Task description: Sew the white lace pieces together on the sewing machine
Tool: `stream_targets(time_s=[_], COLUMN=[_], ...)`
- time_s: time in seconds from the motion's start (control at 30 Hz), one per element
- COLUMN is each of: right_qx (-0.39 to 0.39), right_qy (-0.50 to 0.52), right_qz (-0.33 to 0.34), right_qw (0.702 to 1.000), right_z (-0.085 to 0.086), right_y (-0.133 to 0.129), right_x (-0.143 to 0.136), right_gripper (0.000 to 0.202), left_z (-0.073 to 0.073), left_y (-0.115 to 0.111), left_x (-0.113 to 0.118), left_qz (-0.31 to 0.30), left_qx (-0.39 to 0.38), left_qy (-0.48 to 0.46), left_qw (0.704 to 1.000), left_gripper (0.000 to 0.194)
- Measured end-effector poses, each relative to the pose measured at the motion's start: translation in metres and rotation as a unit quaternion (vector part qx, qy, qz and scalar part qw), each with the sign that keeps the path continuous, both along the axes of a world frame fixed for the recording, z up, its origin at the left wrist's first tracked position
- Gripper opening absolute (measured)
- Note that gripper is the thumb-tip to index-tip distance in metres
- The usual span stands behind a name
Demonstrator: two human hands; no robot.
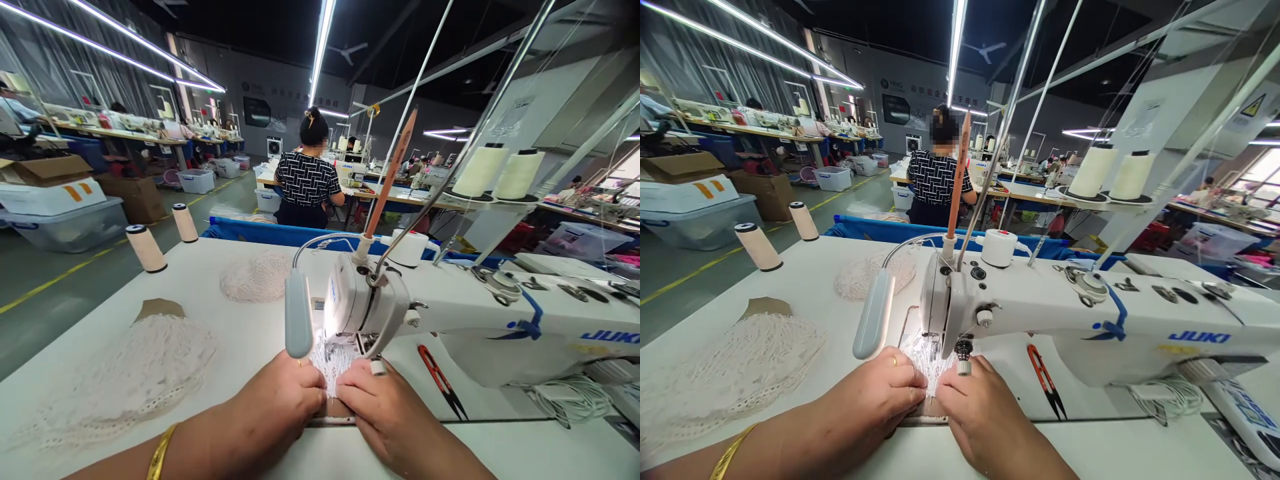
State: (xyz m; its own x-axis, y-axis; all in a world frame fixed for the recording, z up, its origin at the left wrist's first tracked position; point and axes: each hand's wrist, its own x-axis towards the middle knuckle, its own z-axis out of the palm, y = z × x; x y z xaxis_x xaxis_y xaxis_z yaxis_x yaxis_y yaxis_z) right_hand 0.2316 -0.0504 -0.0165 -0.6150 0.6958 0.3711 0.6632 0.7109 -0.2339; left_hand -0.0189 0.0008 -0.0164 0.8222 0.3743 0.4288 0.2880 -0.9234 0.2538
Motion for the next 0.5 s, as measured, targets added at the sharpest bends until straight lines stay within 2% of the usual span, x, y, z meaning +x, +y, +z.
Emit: stream_targets(time_s=[0.17,0.33,0.5], right_qx=[0.013,0.041,0.063], right_qy=[0.000,0.010,0.016], right_qz=[-0.032,-0.076,-0.111], right_qw=[0.999,0.996,0.992], right_z=[-0.005,0.001,0.003], right_y=[0.003,0.005,0.009], right_x=[-0.001,-0.005,-0.008], right_gripper=[0.034,0.041,0.043], left_z=[0.001,0.005,0.003], left_y=[0.005,0.012,0.021], left_x=[-0.001,0.004,0.005], left_qz=[0.030,0.059,0.092], left_qx=[-0.044,-0.052,-0.127], left_qy=[0.041,0.006,-0.014], left_qw=[0.998,0.997,0.988], left_gripper=[0.011,0.025,0.024])
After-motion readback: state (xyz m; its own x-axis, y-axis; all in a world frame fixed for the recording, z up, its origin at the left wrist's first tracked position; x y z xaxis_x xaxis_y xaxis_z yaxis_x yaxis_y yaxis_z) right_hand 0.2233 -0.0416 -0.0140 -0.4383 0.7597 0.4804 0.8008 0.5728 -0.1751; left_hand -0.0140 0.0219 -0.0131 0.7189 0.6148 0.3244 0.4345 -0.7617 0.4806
